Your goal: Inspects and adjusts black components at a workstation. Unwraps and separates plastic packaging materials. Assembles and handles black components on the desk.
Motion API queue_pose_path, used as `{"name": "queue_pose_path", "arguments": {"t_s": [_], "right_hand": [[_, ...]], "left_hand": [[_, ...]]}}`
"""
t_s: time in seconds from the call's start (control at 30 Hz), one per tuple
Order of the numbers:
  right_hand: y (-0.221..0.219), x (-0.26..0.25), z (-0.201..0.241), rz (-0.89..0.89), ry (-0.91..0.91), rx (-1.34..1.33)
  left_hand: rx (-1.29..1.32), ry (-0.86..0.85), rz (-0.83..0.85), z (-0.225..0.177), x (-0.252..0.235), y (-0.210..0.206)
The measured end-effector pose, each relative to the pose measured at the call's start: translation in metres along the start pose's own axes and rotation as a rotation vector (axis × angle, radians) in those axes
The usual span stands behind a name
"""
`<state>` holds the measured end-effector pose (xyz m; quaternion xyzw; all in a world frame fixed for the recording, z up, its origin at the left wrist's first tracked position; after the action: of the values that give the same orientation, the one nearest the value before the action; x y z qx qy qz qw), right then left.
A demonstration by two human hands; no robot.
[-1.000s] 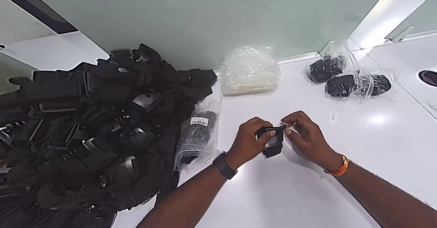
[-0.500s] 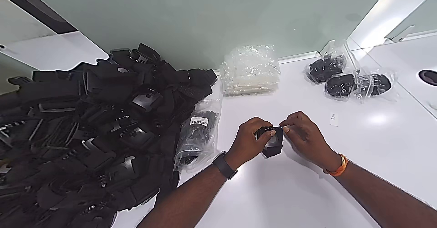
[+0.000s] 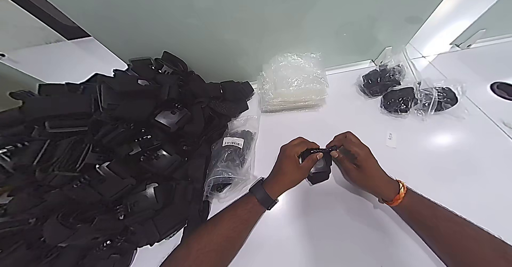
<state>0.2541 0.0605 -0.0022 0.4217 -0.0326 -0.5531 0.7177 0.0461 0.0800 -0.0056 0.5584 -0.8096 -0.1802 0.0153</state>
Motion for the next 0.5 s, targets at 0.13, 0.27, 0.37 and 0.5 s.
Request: {"name": "queue_pose_path", "arguments": {"t_s": [0.13,0.27,0.37,0.5], "right_hand": [[0.0019,-0.0006,-0.0001,-0.036,0.021,-0.028],[0.0062,-0.0022,0.001,-0.115,0.032,-0.079],[0.0065,-0.0028,-0.0032,-0.068,-0.021,-0.122],[0.0054,-0.0036,-0.0018,-0.075,-0.012,-0.087]], "left_hand": [[-0.013,0.003,-0.008,-0.0007,0.0007,-0.0005],[-0.029,0.008,-0.012,-0.0003,0.0005,-0.0003],[-0.025,0.006,-0.011,-0.0008,0.0003,0.0001],[-0.02,0.016,-0.006,-0.0007,0.0003,0.0001]]}}
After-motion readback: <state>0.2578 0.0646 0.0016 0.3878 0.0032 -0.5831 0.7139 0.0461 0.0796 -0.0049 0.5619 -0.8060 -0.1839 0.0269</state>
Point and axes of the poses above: each hand's wrist, its own x-axis away from the middle knuckle, its own y-axis out of the back of the hand, z = x × y, the point moved 4 cm from there along -x, towards the middle knuckle, and after that the axes turned 8 degrees about y, right-handed, at the moved point
